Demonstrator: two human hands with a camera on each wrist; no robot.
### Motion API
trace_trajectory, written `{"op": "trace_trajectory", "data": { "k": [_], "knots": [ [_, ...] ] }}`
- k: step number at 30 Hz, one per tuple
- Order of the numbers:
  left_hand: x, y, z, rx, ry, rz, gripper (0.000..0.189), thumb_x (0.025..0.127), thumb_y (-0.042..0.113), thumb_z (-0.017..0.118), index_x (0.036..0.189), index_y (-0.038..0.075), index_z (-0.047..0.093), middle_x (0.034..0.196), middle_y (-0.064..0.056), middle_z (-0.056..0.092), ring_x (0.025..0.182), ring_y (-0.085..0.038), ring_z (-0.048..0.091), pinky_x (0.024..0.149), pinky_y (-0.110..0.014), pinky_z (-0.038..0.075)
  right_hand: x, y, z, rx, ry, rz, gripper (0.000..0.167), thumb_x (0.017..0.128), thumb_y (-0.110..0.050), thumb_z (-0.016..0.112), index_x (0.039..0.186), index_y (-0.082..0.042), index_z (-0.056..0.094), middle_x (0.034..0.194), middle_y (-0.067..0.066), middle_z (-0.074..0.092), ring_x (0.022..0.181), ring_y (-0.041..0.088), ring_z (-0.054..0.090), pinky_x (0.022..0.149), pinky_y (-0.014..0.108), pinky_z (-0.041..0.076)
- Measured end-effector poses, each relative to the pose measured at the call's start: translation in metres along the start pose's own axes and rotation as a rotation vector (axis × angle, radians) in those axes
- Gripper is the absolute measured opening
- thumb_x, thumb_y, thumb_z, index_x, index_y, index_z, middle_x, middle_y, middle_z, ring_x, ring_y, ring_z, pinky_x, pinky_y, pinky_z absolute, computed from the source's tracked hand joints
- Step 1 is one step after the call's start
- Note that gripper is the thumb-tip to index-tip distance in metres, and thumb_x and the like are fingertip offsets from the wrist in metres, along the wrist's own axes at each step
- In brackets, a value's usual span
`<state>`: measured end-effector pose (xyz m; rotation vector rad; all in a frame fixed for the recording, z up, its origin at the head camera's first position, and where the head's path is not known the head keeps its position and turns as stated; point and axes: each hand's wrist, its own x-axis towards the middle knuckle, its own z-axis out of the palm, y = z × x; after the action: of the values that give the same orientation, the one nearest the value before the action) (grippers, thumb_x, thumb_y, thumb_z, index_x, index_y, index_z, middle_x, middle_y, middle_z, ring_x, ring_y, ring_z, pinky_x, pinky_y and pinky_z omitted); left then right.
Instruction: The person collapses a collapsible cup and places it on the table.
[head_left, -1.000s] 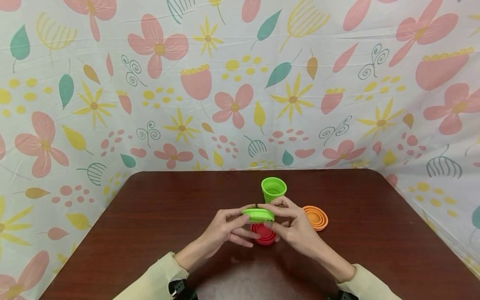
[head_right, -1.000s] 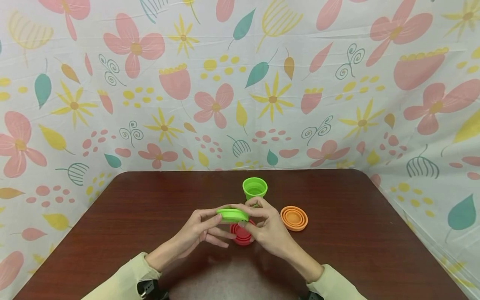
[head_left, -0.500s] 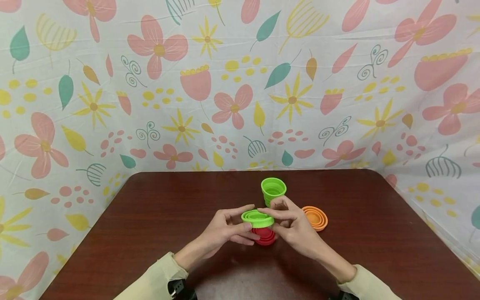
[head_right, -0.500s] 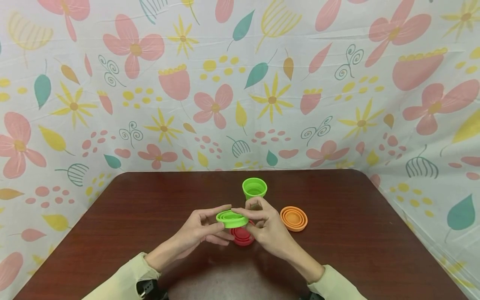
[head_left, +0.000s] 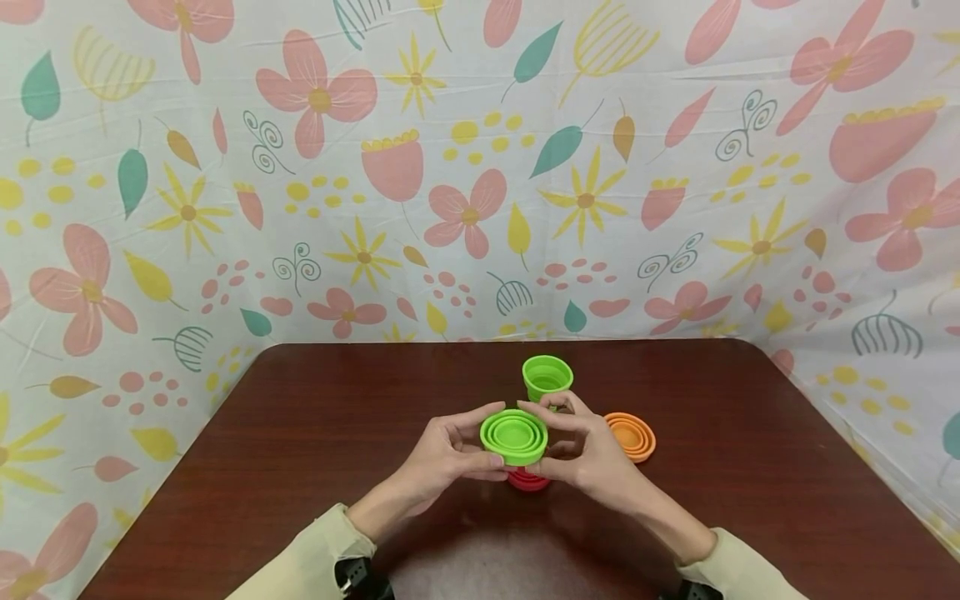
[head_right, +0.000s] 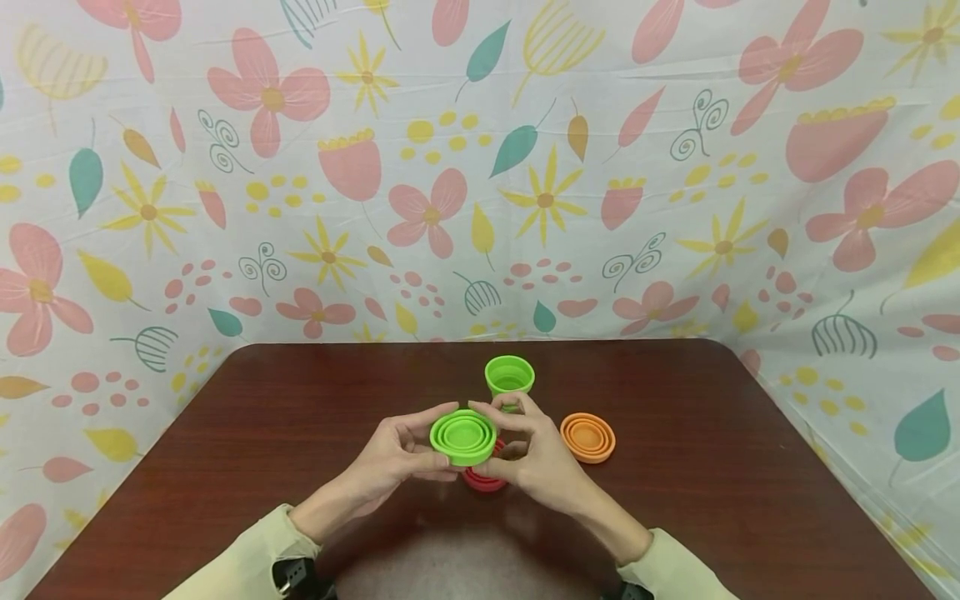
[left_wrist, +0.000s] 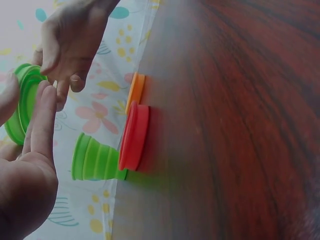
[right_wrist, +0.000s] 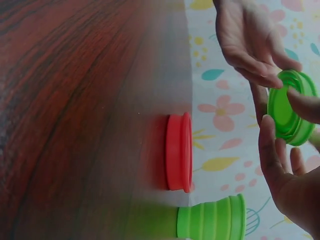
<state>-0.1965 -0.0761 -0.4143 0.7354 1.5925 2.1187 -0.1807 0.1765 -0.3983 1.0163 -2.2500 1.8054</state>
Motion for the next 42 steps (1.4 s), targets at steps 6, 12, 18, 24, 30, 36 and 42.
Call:
{"op": "trace_trajectory", "data": {
  "k": [6,12,18,24,30,36,42],
  "knots": [
    [-0.001,0.0,-0.002,0.001,0.007,0.021,0.074,0.091,-0.01,0.074,0.158,0.003,0.046,0.137,-0.022,0.065,0.102,-0.026,0.076,0.088,-0.051,0.062,0.002,-0.003,-0.001,-0.006,-0.024,0.118,0.081,0.081,-0.009,0.091,0.154,-0.013,0.056,0.138,0.013,0.048,0.119,0.029,0.056,0.088,0.038,0.063],
    [-0.001,0.001,-0.002,0.015,0.003,0.04,0.076,0.089,-0.011,0.078,0.157,0.004,0.048,0.142,-0.022,0.062,0.104,-0.027,0.076,0.087,-0.048,0.062,0.004,-0.002,-0.002,0.004,-0.038,0.147,0.079,0.081,-0.01,0.092,0.152,-0.012,0.058,0.133,0.012,0.054,0.119,0.027,0.059,0.091,0.037,0.062],
    [-0.002,0.003,-0.004,0.049,-0.005,0.043,0.08,0.087,-0.007,0.083,0.158,0.002,0.046,0.146,-0.02,0.06,0.104,-0.025,0.075,0.088,-0.043,0.063,0.007,-0.002,-0.002,0.007,-0.055,0.147,0.08,0.08,-0.01,0.093,0.152,-0.013,0.058,0.13,0.012,0.056,0.12,0.03,0.058,0.092,0.038,0.061],
    [-0.003,0.004,-0.005,0.046,-0.011,0.03,0.085,0.086,-0.008,0.083,0.16,0.0,0.042,0.147,-0.02,0.06,0.104,-0.025,0.075,0.087,-0.043,0.063,0.01,-0.003,0.0,0.013,-0.073,0.15,0.083,0.079,-0.013,0.094,0.153,-0.012,0.057,0.129,0.013,0.055,0.118,0.032,0.063,0.094,0.038,0.061],
    [-0.005,0.006,-0.008,0.022,-0.005,0.023,0.084,0.086,-0.011,0.081,0.16,0.005,0.045,0.155,-0.018,0.052,0.107,-0.027,0.074,0.086,-0.046,0.063,0.014,-0.001,0.004,-0.022,-0.063,0.146,0.083,0.078,-0.014,0.095,0.152,-0.011,0.057,0.127,0.011,0.056,0.115,0.028,0.065,0.095,0.038,0.06],
    [-0.008,0.007,-0.012,0.044,0.011,0.007,0.084,0.086,-0.007,0.083,0.16,0.007,0.045,0.157,-0.017,0.051,0.113,-0.029,0.072,0.089,-0.046,0.063,0.019,-0.001,0.008,-0.096,-0.05,0.16,0.08,0.076,-0.018,0.097,0.148,-0.01,0.062,0.125,0.007,0.058,0.112,0.026,0.063,0.092,0.036,0.061],
    [-0.011,0.009,-0.017,0.041,0.021,0.003,0.085,0.088,-0.006,0.082,0.162,0.009,0.043,0.16,-0.016,0.047,0.119,-0.033,0.069,0.09,-0.049,0.062,0.026,-0.002,0.014,-0.099,-0.049,0.152,0.079,0.075,-0.018,0.097,0.145,-0.005,0.064,0.128,0.01,0.059,0.115,0.029,0.06,0.093,0.037,0.06]
  ]
}}
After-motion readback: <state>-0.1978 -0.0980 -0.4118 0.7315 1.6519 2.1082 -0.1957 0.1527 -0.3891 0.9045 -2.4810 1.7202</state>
